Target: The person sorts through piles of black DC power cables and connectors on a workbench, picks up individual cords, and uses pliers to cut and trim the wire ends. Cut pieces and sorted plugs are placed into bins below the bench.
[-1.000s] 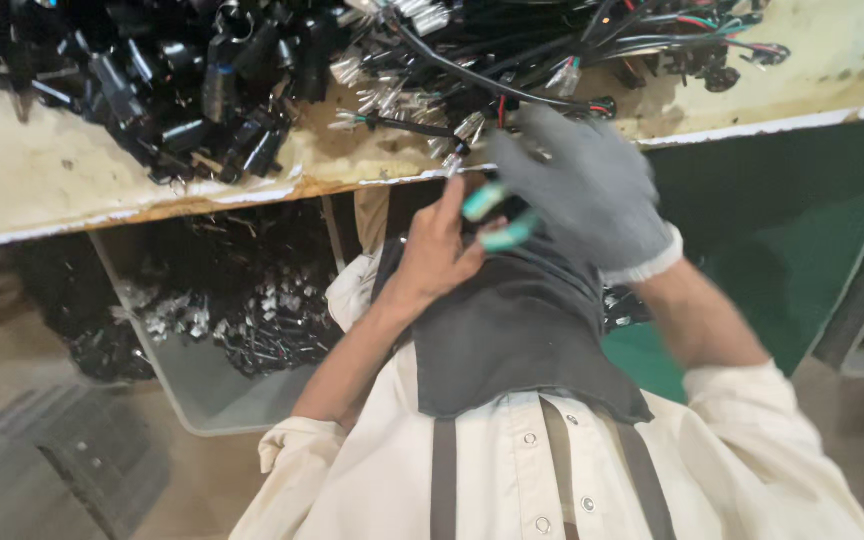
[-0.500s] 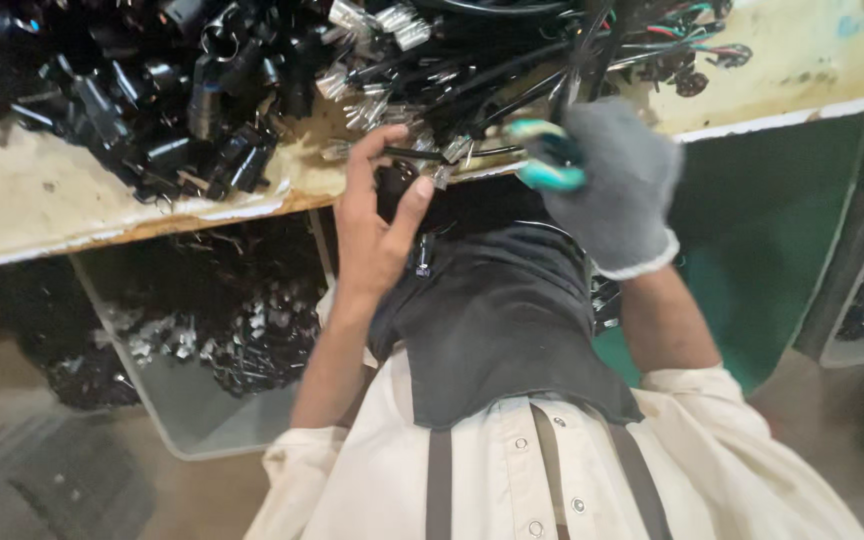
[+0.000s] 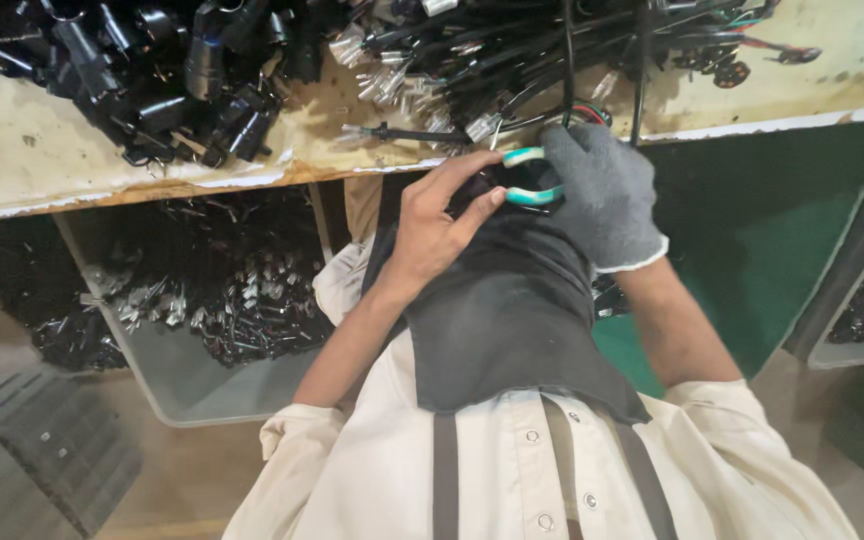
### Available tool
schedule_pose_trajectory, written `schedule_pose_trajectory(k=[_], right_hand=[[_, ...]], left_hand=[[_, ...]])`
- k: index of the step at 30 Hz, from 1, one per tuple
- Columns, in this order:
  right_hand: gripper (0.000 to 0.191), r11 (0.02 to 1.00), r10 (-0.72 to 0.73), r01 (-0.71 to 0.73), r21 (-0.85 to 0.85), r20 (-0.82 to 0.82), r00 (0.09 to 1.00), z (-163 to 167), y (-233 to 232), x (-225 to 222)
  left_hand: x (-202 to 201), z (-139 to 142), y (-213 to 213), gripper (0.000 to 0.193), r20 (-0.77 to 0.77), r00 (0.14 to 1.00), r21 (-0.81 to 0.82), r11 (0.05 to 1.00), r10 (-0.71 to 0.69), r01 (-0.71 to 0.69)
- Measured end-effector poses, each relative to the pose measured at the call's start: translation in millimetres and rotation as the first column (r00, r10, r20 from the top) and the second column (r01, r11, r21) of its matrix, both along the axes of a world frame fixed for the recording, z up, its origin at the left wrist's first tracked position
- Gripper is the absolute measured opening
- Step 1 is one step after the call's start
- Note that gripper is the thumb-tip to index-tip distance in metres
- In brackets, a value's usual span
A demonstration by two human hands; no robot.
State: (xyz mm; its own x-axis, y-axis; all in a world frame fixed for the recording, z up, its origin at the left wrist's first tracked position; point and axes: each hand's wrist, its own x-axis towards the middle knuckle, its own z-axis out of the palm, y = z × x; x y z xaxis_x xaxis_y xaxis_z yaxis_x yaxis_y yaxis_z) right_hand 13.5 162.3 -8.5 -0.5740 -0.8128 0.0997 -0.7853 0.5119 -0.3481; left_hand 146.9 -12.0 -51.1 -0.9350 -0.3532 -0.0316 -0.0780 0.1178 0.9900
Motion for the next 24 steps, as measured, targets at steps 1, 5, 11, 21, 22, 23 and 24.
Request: schedule_pose_trajectory(k=[1,5,11,21,22,23,24], right_hand=[[0.043,0.999,0.011,-0.012,0.052,0.019,1.000,0,0,1],[0.040,0.968,0.022,-0.014,0.251,-0.029,0.999,-8,0,-10],[0.033,0.991,0.116,-0.120,0.060,0.072,0.991,10,-9,-29],[0.027,0.839,0.541,-0.535,-0.103,0.275,0.795,17,-22,0],[0.029,0.899,0.437,-0.386,-0.205,0.430,0.790,10,-21,4],[0.023,0.908,0.400,-0.300,-0.291,0.395,0.827,5,-18,8],[0.021,0.911,0.352,-0.219,-0.350,0.381,0.855,0,-15,13]], left_hand=[[2,2,-1,0.040,-0.007,1.000,-0.014,1.000,-0.013,0.013],[17,5,-10,0.045,-0.093,0.994,0.128,0.989,-0.055,0.067],[31,-4,-12,0.037,0.012,0.989,0.577,0.809,-0.151,0.116],[26,4,-5,0.030,-0.024,0.975,0.335,0.917,-0.221,0.216],[26,6,-5,0.030,0.059,0.972,0.310,0.929,-0.229,0.200],[26,6,-5,0.030,0.046,0.981,0.234,0.956,-0.190,0.174],[26,7,-5,0.030,0.029,0.988,0.152,0.978,-0.150,0.144]])
